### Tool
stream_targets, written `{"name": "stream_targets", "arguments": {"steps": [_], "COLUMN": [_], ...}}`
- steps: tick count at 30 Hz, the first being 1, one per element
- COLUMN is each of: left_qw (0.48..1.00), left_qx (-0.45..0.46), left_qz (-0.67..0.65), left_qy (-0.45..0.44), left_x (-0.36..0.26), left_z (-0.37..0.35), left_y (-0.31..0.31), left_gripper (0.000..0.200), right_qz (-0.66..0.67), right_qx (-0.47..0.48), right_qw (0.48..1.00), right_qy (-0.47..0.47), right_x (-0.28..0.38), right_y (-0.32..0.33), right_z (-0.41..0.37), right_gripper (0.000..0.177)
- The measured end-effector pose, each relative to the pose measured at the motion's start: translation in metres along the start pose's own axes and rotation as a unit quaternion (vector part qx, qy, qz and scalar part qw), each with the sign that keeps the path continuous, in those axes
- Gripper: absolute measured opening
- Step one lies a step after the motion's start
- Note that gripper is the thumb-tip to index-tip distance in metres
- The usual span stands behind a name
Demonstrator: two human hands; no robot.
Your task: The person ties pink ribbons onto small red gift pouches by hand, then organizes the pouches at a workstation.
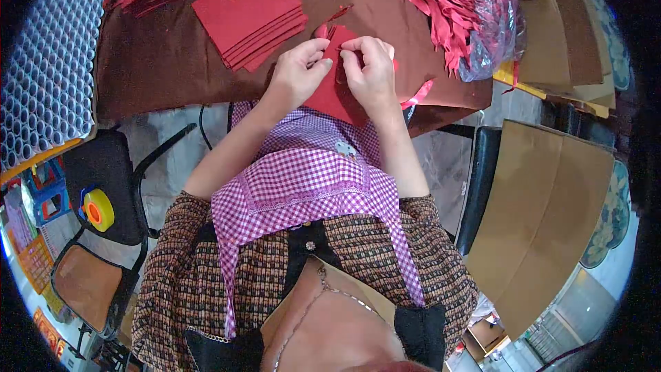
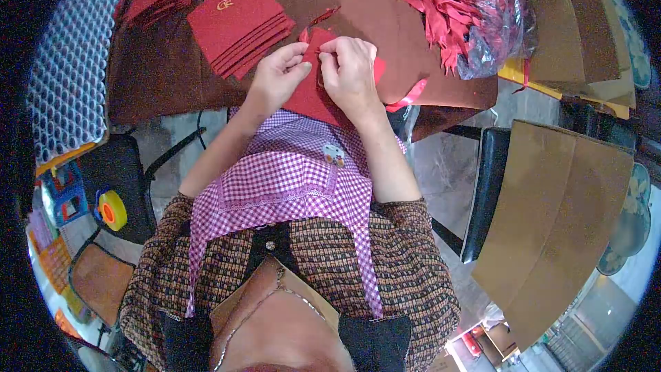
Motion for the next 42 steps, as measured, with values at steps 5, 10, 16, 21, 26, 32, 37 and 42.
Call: {"name": "stream_targets", "arguments": {"steps": [5,10,16,21,26,32,37,42], "left_qw": [0.994,0.976,0.951,0.944,0.978,0.991,0.989,0.978], "left_qx": [-0.061,-0.072,-0.1,-0.103,0.0,0.09,0.052,-0.043], "left_qz": [0.078,0.179,0.231,0.241,0.152,0.088,0.139,0.163], "left_qy": [-0.055,-0.105,-0.18,-0.2,-0.14,-0.04,-0.009,-0.126], "left_x": [-0.016,-0.045,-0.063,-0.07,-0.043,-0.013,-0.014,-0.021], "left_z": [-0.008,-0.015,-0.024,-0.025,-0.007,0.009,0.009,0.005], "left_y": [0.005,0.006,0.007,0.006,0.007,-0.001,0.0,0.002], "left_gripper": [0.034,0.032,0.029,0.028,0.029,0.025,0.019,0.013], "right_qz": [-0.047,-0.099,0.055,0.13,0.139,0.067,0.054,-0.031], "right_qx": [0.038,0.05,0.02,-0.004,0.037,0.153,0.155,0.254], "right_qw": [0.998,0.994,0.989,0.971,0.979,0.984,0.985,0.967], "right_qy": [-0.001,-0.008,-0.136,-0.199,-0.142,-0.059,-0.043,0.006], "right_x": [0.013,0.02,-0.012,-0.023,-0.018,-0.01,-0.004,-0.003], "right_y": [-0.002,-0.007,-0.006,-0.004,-0.002,-0.009,-0.01,-0.022], "right_z": [0.004,0.005,-0.003,-0.008,0.002,0.011,0.014,0.022], "right_gripper": [0.006,0.004,0.006,0.013,0.022,0.024,0.026,0.02]}}
Point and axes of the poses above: each hand's wrist, its own z-axis towards the middle knuckle, its own y-axis out of the back of the hand, x = y × z, the point moved 9 cm from there along z, towards the middle knuckle, and after that the axes turned 15 degrees about z, right-handed, at the moved point
